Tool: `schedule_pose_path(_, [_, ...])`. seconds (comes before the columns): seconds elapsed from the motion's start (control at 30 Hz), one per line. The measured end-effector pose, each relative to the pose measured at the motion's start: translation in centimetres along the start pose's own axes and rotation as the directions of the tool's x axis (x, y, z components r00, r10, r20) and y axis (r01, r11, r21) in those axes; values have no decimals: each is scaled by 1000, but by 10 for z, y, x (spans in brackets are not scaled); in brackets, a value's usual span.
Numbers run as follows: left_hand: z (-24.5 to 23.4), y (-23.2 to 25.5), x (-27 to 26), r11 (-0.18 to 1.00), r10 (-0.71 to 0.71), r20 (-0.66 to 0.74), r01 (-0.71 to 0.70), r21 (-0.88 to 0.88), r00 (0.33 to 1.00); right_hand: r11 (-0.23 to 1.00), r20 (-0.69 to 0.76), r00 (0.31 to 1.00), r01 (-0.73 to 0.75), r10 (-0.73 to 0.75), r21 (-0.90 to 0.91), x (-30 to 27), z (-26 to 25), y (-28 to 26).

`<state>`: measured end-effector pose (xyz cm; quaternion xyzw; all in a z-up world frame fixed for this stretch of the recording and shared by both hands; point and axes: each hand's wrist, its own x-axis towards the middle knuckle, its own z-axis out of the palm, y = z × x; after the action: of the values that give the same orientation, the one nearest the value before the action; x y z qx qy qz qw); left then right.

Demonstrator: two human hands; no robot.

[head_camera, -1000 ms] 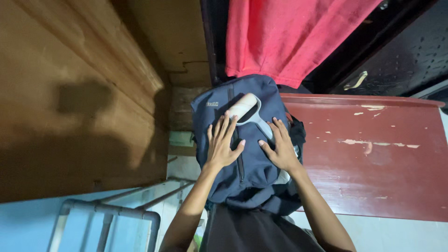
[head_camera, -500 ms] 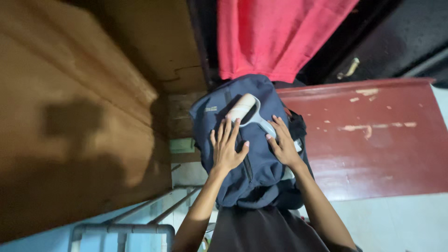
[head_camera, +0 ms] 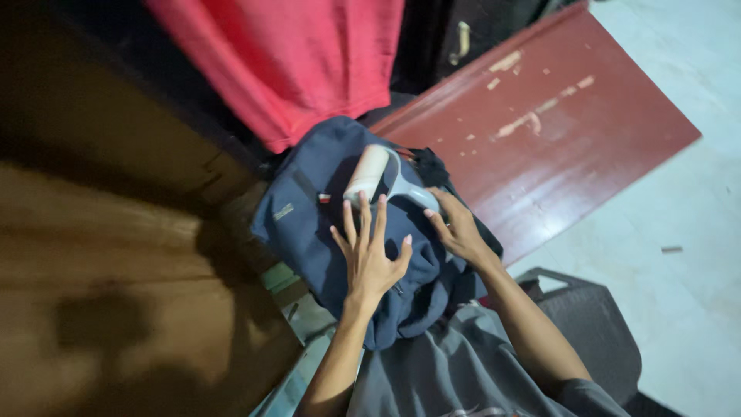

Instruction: The person folds a white t-shirt on a red table and places it into a wooden shelf. They then retrieve another white t-shirt from a backpack, lay it flat on the table, and use a lint roller to remove lint from the shirt's surface.

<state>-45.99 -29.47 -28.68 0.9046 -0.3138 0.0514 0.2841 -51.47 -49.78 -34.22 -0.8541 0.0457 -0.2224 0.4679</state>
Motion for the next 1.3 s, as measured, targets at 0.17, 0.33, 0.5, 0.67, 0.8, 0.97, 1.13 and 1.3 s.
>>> schedule_pose_path(0.17, [9, 38, 14, 992, 122, 76, -118, -50, 990, 963, -173, 948, -268, 267, 15, -26, -44, 16])
schedule_pose_path(0.33, [39, 64, 39, 981, 183, 173, -168, -97, 968, 903, -336, 860, -426, 384, -58, -40, -94, 56])
schedule_pose_path(0.5, [90, 88, 67, 992, 121, 293, -106, -68, 949, 936, -406, 869, -342, 282, -82, -37, -139, 118])
schedule_pose_path(0.67, [151, 111, 99, 998, 11, 351, 13, -66, 936, 938, -345, 919, -272, 189, -212, -13, -184, 185])
schedule_pose_path(0.8, [203, 121, 123, 994, -113, 413, 106, 40, 904, 931, -236, 944, -284, 230, -229, 11, -220, 223])
schedule_pose_path(0.97, [251, 118, 134, 982, -188, 390, 159, 104, 901, 938, -178, 973, -192, 145, -289, 40, -257, 262])
schedule_pose_path(1.13, [271, 116, 130, 971, -213, 384, 151, 186, 898, 946, -161, 985, -105, 58, -307, 53, -279, 294])
schedule_pose_path(1.3, [267, 115, 127, 976, -204, 378, 157, 152, 903, 934, -155, 988, -69, 15, -351, 57, -288, 310])
